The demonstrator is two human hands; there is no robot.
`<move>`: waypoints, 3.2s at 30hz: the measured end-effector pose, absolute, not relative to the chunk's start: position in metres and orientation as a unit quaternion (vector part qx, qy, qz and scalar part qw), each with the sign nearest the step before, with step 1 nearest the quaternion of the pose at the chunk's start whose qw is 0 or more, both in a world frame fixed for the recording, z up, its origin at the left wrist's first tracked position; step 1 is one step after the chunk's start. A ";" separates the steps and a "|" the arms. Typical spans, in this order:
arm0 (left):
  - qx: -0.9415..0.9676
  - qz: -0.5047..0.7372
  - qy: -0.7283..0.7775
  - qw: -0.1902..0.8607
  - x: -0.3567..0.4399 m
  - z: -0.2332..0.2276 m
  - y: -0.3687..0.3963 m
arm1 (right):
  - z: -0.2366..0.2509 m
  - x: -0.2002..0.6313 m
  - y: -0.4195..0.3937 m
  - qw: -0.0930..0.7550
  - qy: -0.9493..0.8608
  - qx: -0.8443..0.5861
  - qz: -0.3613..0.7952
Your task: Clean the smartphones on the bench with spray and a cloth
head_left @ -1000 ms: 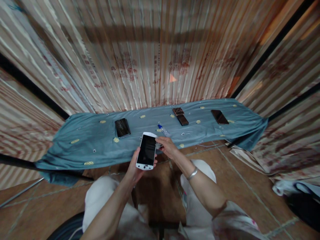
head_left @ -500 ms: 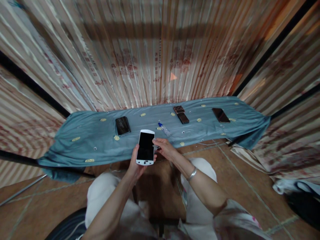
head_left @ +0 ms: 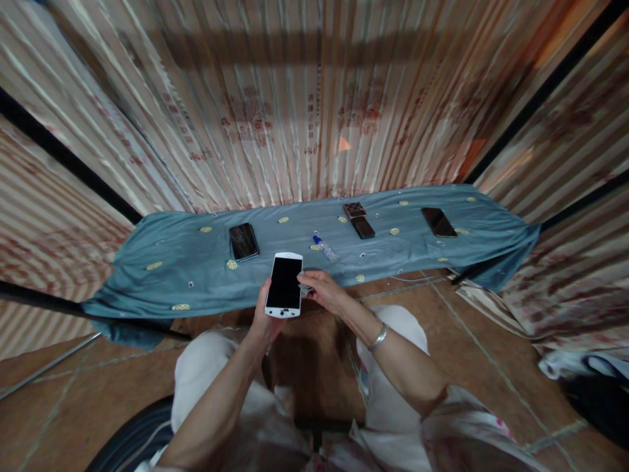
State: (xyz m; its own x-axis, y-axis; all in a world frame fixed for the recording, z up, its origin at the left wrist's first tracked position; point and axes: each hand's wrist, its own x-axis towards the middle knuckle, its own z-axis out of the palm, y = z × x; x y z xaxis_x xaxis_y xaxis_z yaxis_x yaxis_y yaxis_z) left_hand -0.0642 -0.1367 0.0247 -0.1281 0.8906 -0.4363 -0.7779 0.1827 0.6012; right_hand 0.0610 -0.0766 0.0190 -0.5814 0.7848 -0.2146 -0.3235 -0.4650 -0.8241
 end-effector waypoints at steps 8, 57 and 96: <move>0.062 0.634 0.400 0.659 -0.071 0.028 -0.135 | 0.009 0.053 -0.081 0.321 -0.345 -0.298 0.830; -0.028 0.667 0.405 0.625 -0.080 0.007 -0.130 | 0.006 0.035 -0.110 0.292 -0.889 -0.221 0.275; 0.034 0.620 0.390 0.680 -0.065 0.016 -0.139 | 0.003 0.038 -0.088 0.353 -0.892 -0.219 0.181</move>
State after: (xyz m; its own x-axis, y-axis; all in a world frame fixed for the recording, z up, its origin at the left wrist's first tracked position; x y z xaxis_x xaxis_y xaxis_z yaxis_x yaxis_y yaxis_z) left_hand -0.0646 -0.1386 0.0160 -0.0734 0.8696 -0.4883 -0.8162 0.2289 0.5304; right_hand 0.0383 -0.0875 0.0031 -0.6555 0.5177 0.5498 0.2630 0.8390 -0.4763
